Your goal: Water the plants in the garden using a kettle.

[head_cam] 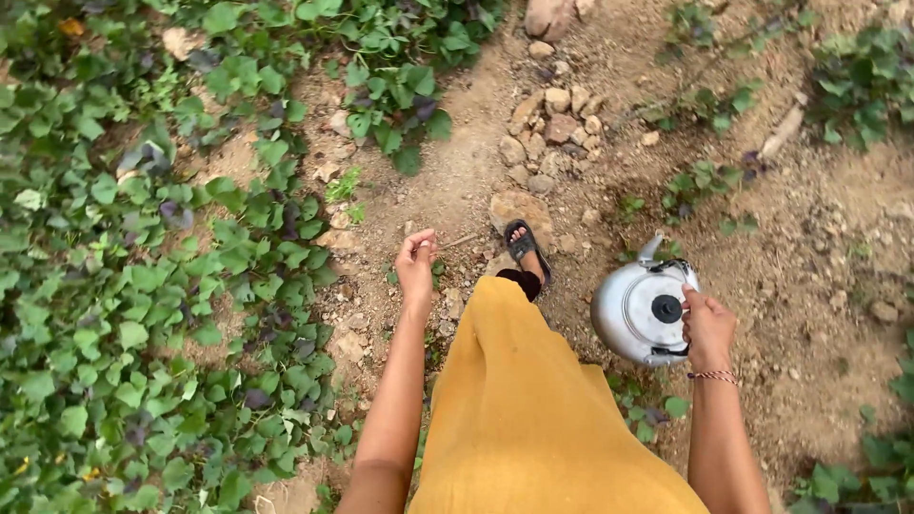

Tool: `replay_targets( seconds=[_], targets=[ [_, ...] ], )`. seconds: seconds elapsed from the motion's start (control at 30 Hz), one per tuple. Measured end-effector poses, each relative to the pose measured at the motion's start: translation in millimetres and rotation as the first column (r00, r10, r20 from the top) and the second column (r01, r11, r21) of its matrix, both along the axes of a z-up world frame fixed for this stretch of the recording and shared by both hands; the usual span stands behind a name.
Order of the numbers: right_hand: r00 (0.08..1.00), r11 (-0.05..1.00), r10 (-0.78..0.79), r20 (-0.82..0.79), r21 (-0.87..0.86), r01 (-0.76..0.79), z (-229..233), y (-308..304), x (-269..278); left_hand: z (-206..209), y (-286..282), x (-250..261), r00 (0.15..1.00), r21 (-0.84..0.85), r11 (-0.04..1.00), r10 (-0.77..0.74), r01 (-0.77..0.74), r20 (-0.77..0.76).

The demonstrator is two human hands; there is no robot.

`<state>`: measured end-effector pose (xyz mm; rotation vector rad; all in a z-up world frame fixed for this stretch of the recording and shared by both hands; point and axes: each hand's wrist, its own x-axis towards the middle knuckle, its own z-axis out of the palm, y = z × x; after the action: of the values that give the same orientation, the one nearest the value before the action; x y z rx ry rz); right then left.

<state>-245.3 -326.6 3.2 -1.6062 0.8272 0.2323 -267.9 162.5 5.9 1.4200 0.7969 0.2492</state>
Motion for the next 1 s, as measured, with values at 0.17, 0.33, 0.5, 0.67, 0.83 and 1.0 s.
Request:
replay_targets(
  seconds=[0.17,0.33,0.5,0.67,0.83,1.0],
  targets=[
    [0.999,0.998,0.047,-0.015,0.034,-0.046,15.9,34.7,17.8,8.6,19.8,-1.0,0.998,-0.020,0.998,0.054,-0.053,0.040],
    [0.994,0.995,0.097,-0.043,0.002,-0.097,26.4,70.3,47.1,2.2,43.4,12.7,0.992,-0.043,0.996,0.086,-0.082,0.092],
    [0.992,0.991,0.122,-0.033,0.052,-0.120,26.9,113.7,90.2,-35.9,85.9,49.1,0.977,-0.084,0.993,0.099,-0.085,0.187],
    [0.986,0.986,0.164,-0.012,0.037,-0.163,15.8,157.1,156.9,-37.0,131.1,136.7,0.990,-0.102,0.990,0.109,-0.099,0.094],
    [0.997,0.997,0.075,-0.031,0.039,-0.073,9.2,216.9,216.4,-67.3,194.2,251.3,0.997,-0.148,0.987,0.072,-0.069,0.018],
    [0.997,0.998,-0.049,-0.058,0.048,0.051,15.9,265.1,301.8,-55.3,258.0,376.7,0.996,-0.138,0.988,-0.053,0.062,0.071]
  ],
)
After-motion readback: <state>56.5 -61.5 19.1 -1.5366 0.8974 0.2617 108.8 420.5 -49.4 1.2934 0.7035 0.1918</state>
